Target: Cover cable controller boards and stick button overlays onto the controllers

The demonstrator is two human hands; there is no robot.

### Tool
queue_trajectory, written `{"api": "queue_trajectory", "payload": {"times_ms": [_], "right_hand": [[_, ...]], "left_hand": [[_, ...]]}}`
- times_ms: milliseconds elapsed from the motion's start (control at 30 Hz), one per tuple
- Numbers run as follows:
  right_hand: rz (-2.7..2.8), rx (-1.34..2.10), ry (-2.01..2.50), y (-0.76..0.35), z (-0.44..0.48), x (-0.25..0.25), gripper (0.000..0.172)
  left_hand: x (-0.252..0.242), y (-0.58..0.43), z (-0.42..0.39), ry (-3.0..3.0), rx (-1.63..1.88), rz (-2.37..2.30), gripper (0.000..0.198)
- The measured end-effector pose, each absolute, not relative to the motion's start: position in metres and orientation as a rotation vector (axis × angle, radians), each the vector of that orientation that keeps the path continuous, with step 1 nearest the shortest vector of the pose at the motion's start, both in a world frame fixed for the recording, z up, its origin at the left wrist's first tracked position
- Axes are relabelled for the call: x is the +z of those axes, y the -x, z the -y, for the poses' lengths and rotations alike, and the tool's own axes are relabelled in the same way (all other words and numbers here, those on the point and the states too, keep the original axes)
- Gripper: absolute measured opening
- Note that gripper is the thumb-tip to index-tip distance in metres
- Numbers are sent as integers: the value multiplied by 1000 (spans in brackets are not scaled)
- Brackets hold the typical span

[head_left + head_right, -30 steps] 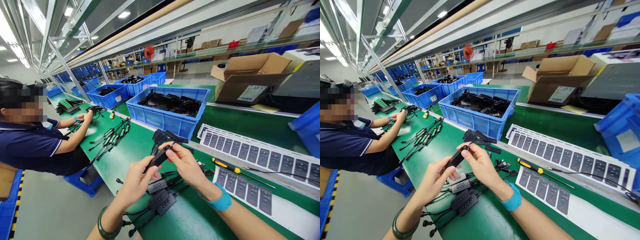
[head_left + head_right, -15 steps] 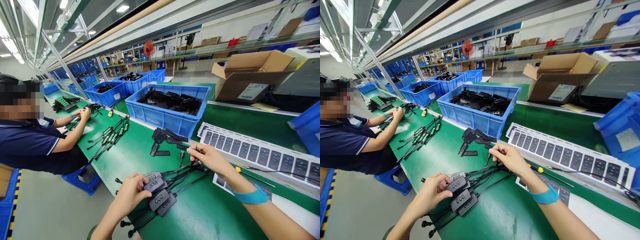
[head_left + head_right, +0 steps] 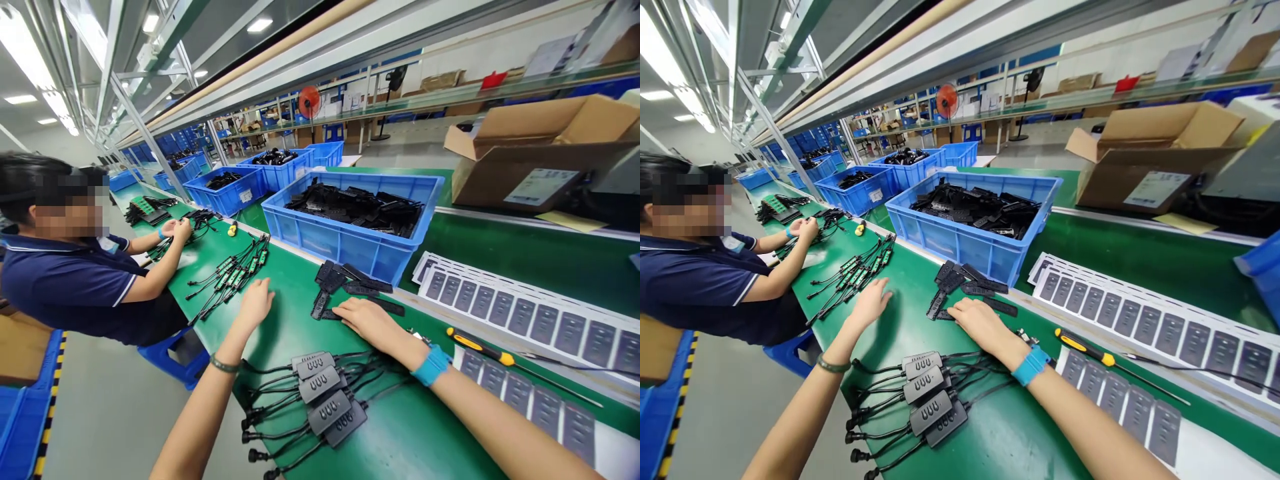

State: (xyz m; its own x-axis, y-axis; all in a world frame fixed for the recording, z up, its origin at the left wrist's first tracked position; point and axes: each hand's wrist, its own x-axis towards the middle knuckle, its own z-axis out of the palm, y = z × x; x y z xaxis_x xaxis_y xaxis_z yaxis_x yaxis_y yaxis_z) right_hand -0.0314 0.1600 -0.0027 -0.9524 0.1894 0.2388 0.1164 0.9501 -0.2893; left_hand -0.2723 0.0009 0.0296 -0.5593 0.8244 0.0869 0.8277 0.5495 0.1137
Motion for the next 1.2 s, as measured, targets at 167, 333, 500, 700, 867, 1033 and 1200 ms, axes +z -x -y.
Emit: {"api": "queue_trajectory", "payload": {"times_ms": [167,333,500,700,867,1033,1200], "right_hand": [[2842,389,260,20,-156,4,21],[2495,999,569,-1,-157,25,30],[1867,1706,666,-3,-148,43,55],[1675,1771,708,4,-131,55,36],[1681,1719,652,3,-119,64,33],[1621,1749,492,9,-104,76,33],[1668,1774,391,13,-85,84,28]], "left_hand": [[17,316,-42,1192,-232,2709,38],[11,329,-55,1162,-355,2740,37],[5,314,-48,1209,-624,2856,28],[30,283,-26,1125,-1303,2932,36],[70,237,9,1282,-1910,2919,37],[86,174,39,1427,-2604,2697,50],[87,133,47,1560,-2762,2585,49]]}}
